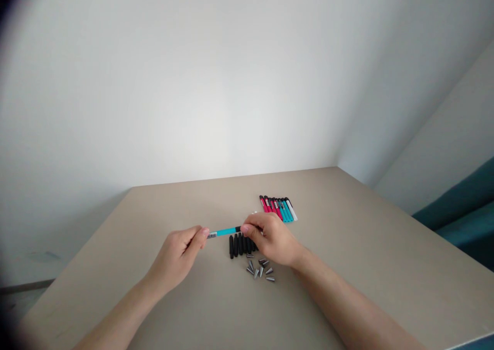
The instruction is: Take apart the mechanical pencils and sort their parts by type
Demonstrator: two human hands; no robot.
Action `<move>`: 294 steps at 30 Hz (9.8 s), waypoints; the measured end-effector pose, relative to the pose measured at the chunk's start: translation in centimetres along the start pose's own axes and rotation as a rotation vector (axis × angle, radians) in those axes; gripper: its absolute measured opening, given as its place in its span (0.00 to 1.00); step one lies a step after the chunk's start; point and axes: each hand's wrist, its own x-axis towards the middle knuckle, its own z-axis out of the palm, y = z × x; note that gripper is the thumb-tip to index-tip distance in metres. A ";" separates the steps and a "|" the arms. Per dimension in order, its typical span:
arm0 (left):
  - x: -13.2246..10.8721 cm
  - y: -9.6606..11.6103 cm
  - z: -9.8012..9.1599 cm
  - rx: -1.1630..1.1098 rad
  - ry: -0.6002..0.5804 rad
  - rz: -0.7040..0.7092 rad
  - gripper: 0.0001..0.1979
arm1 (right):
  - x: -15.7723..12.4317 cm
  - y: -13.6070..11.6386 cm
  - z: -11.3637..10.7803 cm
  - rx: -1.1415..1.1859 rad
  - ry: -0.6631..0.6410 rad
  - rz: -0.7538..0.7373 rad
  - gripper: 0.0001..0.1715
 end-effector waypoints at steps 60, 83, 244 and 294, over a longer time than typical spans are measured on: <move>0.3 -0.3 0.1 -0.498 -0.265 -0.372 0.28 | 0.0 -0.1 -0.2 -0.044 0.010 -0.085 0.20; 0.4 -0.7 0.2 -0.757 -0.196 -0.410 0.23 | 0.0 -0.2 0.3 -0.040 0.038 -0.056 0.21; -0.2 0.2 -0.2 -0.029 0.204 0.335 0.13 | -0.4 -2.4 1.1 0.369 -0.170 0.297 0.31; 0.2 -0.4 -1.1 0.195 0.306 0.538 0.05 | -0.4 -1.2 0.4 0.644 -0.229 0.481 0.21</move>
